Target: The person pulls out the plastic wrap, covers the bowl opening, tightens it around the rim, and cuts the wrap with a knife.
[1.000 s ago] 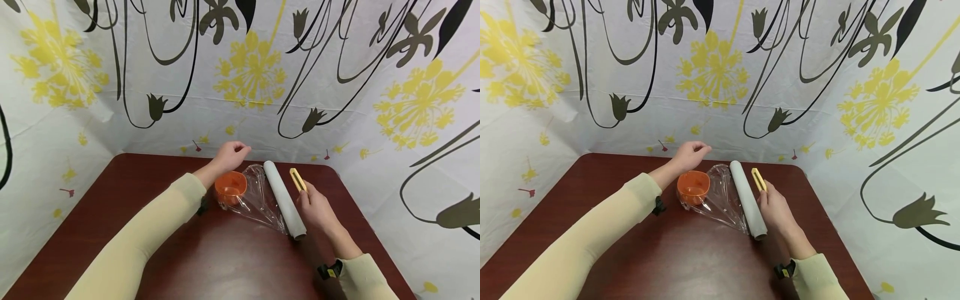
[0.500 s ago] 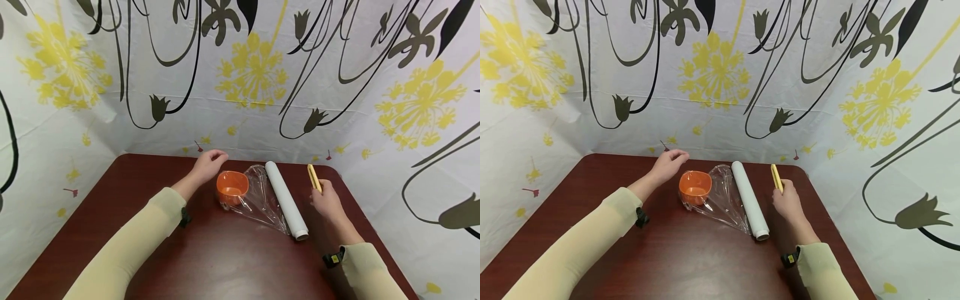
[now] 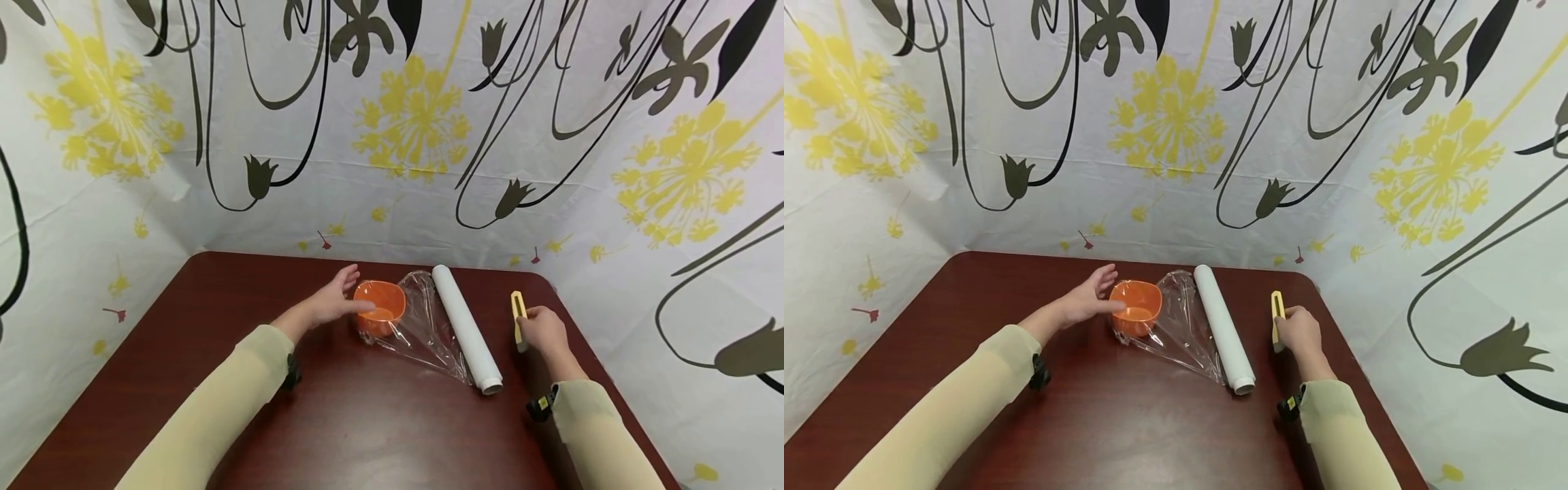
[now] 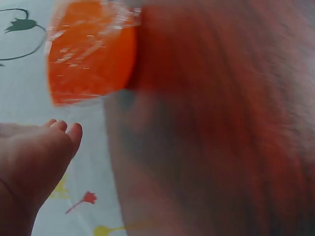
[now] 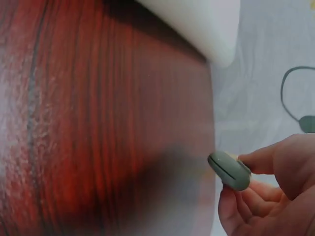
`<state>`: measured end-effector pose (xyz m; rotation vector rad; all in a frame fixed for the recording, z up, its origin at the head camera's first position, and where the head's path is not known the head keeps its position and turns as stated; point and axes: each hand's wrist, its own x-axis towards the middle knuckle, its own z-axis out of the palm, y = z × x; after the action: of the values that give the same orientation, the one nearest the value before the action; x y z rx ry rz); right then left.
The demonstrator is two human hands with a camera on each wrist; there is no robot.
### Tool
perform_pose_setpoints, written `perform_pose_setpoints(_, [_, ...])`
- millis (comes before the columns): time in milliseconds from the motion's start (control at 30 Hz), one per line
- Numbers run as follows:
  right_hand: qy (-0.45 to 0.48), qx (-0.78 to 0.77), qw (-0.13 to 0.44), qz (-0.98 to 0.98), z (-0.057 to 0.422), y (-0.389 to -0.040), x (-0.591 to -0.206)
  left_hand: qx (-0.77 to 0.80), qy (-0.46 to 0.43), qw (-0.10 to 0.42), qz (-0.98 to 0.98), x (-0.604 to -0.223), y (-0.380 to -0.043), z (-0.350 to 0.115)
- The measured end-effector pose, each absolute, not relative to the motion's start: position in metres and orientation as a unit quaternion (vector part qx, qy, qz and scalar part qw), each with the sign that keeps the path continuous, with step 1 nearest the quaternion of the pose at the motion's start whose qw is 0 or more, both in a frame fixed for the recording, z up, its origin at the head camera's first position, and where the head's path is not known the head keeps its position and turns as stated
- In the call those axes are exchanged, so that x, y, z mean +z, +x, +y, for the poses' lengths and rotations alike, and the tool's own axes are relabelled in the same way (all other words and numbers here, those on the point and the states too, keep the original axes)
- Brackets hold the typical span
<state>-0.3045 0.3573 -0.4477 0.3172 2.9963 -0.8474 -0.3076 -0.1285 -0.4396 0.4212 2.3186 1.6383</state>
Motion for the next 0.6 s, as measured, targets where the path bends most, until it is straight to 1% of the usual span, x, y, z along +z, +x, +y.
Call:
perform_pose_setpoints(100, [0.099,-0.252,0.010,0.963,0.362,-0.307,-0.454,0.548,0.149,0.154,0.809,-0.451,-0.306,-0.127])
perform_pose_setpoints(200, [0.098,-0.234,0.022,0.967,0.364,-0.308,-0.458,0.535,0.144,0.161,0.817,-0.460,-0.306,-0.126])
perform_pose_setpoints(400, [0.104,-0.201,0.056,0.972,0.366,-0.306,-0.460,0.526,0.144,0.166,0.822,-0.467,-0.308,-0.125])
perform_pose_setpoints(600, [0.104,-0.181,0.066,0.976,0.366,-0.307,-0.459,0.529,0.143,0.163,0.821,-0.470,-0.310,-0.125])
